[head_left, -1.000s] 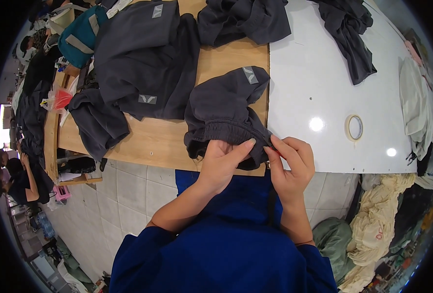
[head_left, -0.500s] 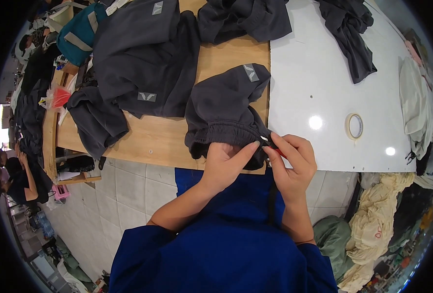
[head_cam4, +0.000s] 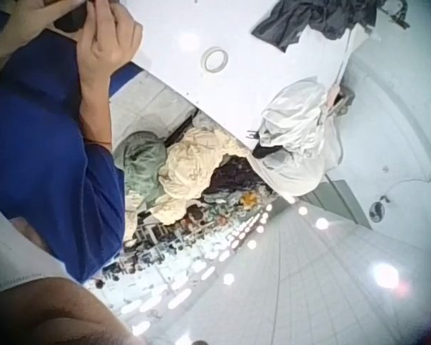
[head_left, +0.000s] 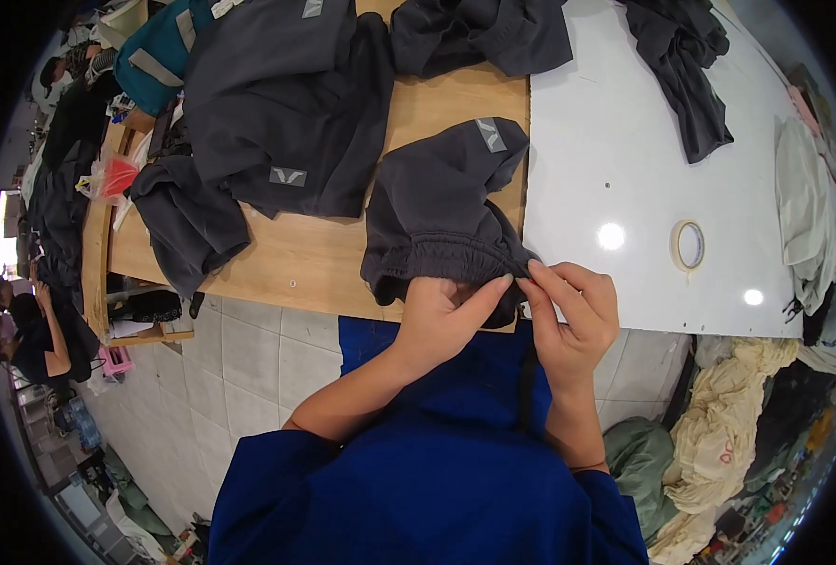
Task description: Trimming loose threads from grey athletic pants using thread nippers.
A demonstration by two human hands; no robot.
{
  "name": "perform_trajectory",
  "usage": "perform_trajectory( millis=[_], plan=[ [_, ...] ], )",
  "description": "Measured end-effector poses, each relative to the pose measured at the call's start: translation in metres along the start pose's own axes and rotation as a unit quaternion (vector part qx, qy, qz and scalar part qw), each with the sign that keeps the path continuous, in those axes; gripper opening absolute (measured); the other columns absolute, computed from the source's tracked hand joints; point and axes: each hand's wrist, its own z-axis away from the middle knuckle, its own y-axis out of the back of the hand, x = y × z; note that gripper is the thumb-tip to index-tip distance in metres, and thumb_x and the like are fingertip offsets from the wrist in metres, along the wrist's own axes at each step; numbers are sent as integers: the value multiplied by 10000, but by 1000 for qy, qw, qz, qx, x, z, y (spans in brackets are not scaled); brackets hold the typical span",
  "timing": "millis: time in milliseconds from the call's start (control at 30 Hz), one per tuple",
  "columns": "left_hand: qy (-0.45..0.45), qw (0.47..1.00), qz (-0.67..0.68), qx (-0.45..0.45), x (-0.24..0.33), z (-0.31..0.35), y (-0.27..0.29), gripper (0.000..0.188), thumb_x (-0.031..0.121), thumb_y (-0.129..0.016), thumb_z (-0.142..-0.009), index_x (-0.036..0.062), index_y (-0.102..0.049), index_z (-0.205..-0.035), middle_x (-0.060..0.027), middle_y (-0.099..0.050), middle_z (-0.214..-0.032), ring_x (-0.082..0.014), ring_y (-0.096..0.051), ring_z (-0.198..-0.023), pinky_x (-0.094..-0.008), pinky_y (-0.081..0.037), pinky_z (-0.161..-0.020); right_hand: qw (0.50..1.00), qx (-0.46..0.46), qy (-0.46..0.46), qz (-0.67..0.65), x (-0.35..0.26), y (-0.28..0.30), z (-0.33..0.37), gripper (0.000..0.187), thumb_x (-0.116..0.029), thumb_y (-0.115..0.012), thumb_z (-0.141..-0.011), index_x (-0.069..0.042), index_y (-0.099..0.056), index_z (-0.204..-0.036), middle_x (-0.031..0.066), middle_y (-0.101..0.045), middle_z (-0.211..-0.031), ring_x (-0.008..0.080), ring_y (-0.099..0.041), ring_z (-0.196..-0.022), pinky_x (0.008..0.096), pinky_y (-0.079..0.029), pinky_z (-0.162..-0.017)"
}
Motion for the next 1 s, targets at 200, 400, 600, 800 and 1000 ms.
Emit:
perform_trajectory(
  millis=[200, 400, 600, 800, 1000],
  plan=[
    [-5, 999, 17, 30, 2, -1, 1, 197, 15, -540, -902, -63, -558, -1082, -83, -610, -1037, -113, -565, -937, -243, -452, -823, 986, -28, -124, -106, -4, 6, 5, 391, -96, -804, -616, -46, -677, -983, 67, -607, -839, 179, -554, -688, 250, -452, -596],
    [42, 999, -6, 34, 0, 2, 21, 429, 328, -333, -1007, -32, -556, -1078, -67, -613, -985, -123, -566, -901, -256, -444, -811, 971, -114, -172, -123, -8, -9, 6, 566, -137, -798, -602, -57, -610, -1129, 76, -559, -795, 192, -568, -671, 264, -477, -603],
    [119, 936, -321, -84, 28, -15, 67, 363, 298, -431, -976, 0, -637, -1002, -88, -633, -933, -138, -560, -875, -293, -454, -796, 992, -12, -108, 62, 35, -10, 5, 604, 29, -599, -600, -103, -602, -1189, 65, -494, -673, 207, -495, -584, 302, -426, -539],
    [-11, 922, -252, -293, 40, 5, 99, 272, 206, -550, -910, 46, -625, -1117, -151, -633, -1116, -223, -621, -1013, -277, -476, -833, 978, -54, -195, 46, 76, -8, 29, 547, 51, -587, -654, -107, -611, -1177, 69, -565, -755, 164, -550, -643, 266, -457, -577],
    [13, 966, -208, 156, 23, 1, 120, 210, 97, -617, -853, 28, -623, -1051, -92, -629, -1003, -148, -596, -911, -242, -461, -770, 970, -48, -237, -29, 68, -2, 34, 436, 54, -616, -724, -76, -621, -1140, 68, -581, -790, 120, -543, -657, 225, -440, -576]
  ],
)
